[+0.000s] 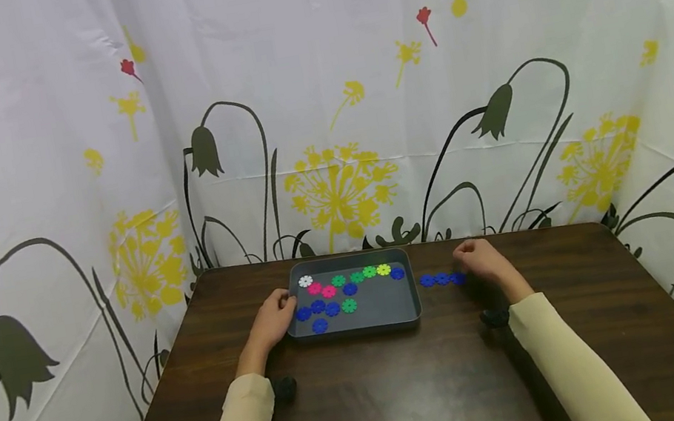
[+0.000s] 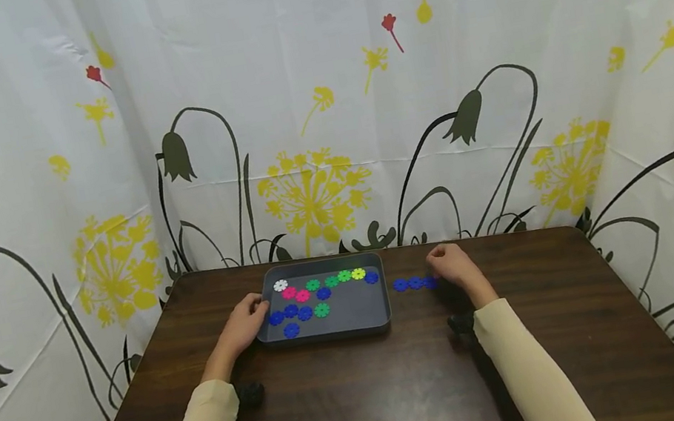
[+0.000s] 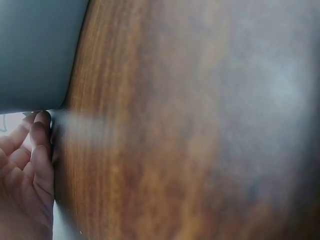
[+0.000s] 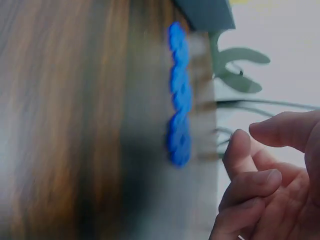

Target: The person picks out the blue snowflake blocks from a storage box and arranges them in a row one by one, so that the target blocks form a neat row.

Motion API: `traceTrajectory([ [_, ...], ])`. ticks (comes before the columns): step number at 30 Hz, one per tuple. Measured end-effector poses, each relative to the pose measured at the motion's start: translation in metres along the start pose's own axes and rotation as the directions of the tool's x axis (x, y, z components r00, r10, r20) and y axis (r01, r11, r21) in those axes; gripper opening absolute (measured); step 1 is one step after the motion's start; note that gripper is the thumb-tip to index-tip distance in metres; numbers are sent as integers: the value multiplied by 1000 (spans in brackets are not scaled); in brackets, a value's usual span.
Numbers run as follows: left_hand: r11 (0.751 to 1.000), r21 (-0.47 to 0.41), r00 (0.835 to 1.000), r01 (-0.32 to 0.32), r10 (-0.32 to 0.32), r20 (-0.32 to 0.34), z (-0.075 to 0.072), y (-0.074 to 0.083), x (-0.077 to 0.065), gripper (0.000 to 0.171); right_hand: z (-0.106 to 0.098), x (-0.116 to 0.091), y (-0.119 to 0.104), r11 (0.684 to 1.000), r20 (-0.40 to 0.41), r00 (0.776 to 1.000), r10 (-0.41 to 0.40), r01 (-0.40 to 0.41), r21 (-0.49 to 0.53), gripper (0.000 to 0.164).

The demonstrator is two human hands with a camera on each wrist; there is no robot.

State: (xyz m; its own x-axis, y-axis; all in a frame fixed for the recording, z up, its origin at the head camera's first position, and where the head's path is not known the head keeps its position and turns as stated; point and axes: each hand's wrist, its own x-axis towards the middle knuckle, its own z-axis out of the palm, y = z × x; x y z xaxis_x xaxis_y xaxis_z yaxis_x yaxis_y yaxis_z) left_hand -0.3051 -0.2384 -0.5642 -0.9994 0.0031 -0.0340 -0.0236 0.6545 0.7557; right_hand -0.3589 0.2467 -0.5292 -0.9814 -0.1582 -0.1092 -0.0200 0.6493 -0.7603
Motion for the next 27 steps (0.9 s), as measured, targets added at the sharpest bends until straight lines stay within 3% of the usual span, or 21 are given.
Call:
traceTrajectory([
  [3,999,13,999,35,-35,6,0,5,-3,48,8,6,-15,996,-14,997,-82,82,-23,36],
  [6,1000,17,1000,12,-12,-5,-1,1,-1,49,19,13,-33,983,-3,984,-176,175,-57,30],
  [9,1000,13,1000,-1,1,-5,-1,2,-1,49,31,18,-52,968,33,976,-216,218,-122,27],
  [14,999,10,999,35,-35,2,0,5,-2,47,50,23,-82,922,116,978,-171,201,-330,30],
  [20,999,18,999,42,-42,-6,2,4,0,45,67,34,-98,813,136,985,-104,163,-559,34],
  [24,999,22,1000,31,-31,-1,2,6,-2,45,74,36,-102,752,136,987,-88,155,-641,34],
  [27,1000,18,1000,25,-25,-8,1,7,-3,44,77,36,-106,732,142,986,-90,163,-662,32],
])
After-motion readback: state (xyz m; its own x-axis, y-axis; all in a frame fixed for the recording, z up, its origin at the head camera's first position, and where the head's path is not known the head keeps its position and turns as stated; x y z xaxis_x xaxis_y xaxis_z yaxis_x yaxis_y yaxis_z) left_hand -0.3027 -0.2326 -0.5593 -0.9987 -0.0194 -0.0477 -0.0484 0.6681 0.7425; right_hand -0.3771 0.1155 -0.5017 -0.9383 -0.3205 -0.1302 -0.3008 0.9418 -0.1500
